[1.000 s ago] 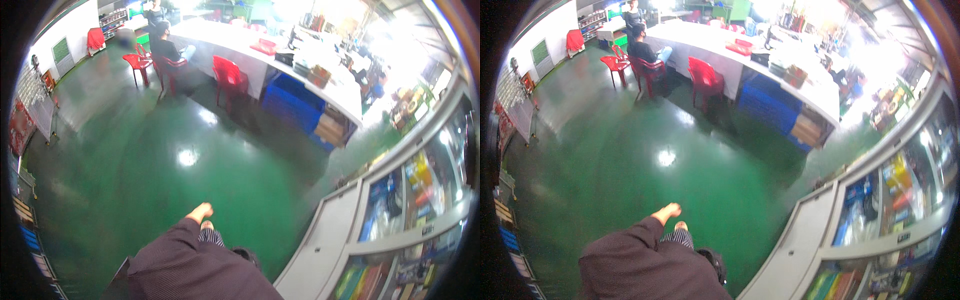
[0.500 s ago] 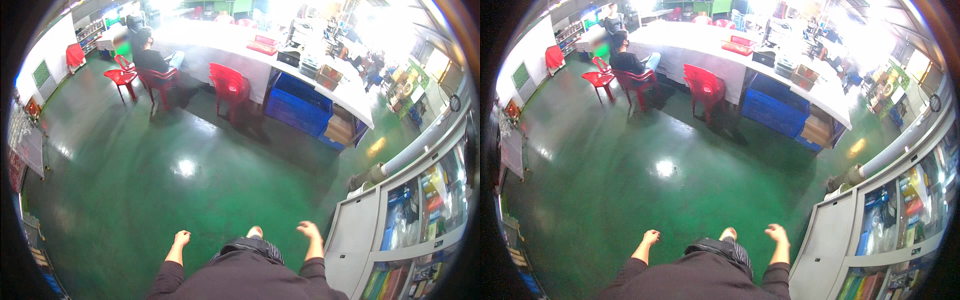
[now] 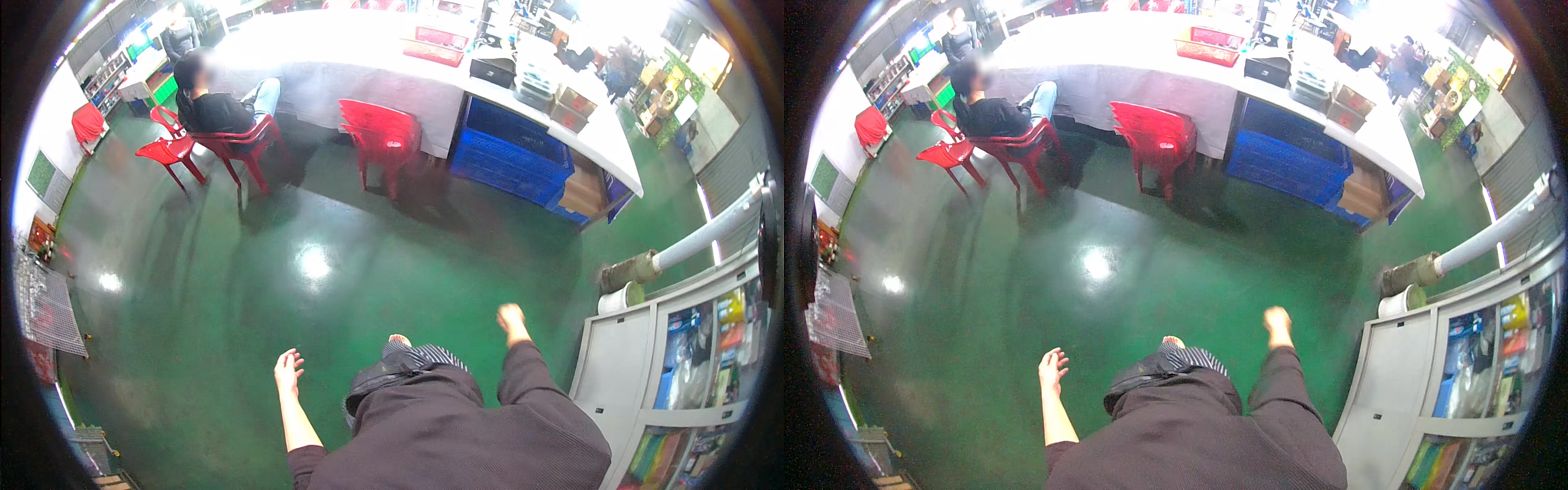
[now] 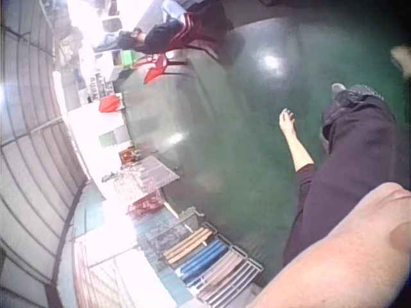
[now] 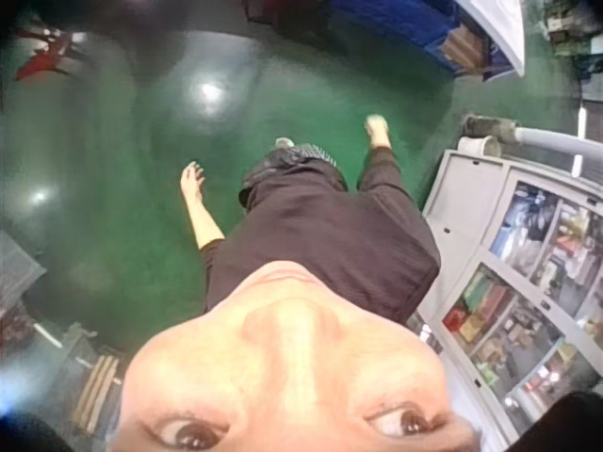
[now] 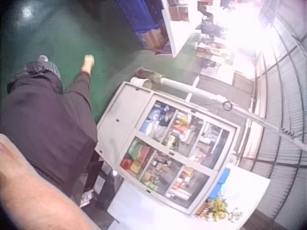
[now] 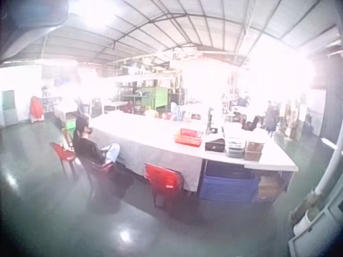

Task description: The person packs small black items into clear plastic bags at a table, ties the bags, and places them into a blue crate. They also retrieve a roll of tape and walk to a cabinet to store it.

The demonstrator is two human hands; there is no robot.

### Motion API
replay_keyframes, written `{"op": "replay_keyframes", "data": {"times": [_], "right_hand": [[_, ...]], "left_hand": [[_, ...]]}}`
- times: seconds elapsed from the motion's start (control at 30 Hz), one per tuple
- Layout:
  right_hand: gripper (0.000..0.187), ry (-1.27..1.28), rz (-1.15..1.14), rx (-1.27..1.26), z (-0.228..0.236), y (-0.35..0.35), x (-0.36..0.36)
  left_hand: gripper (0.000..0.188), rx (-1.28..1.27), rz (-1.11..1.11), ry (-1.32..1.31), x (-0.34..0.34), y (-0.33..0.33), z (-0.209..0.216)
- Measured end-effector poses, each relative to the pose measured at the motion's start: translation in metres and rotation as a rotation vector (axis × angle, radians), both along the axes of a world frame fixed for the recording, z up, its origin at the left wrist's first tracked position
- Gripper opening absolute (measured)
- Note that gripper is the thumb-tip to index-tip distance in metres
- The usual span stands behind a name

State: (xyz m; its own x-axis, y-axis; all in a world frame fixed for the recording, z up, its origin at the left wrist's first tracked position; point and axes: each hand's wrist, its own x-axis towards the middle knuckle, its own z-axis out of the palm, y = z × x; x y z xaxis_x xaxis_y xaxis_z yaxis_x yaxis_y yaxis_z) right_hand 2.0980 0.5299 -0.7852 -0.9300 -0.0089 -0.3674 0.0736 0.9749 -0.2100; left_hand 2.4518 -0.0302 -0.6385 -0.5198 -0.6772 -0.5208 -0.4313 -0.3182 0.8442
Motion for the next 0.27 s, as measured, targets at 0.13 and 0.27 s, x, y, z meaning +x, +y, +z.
{"op": "replay_keyframes", "data": {"times": [0.13, 0.27], "right_hand": [[0.035, 0.062, 0.287, -0.352, 0.14, -0.348, -0.111], [0.031, 0.04, 0.604, -0.553, 0.181, -0.591, -0.129]], "left_hand": [[0.025, -0.065, 0.037, -0.193, 0.033, -0.082, -0.05], [0.016, 0.043, -0.036, -0.368, 0.058, -0.161, -0.109]]}}
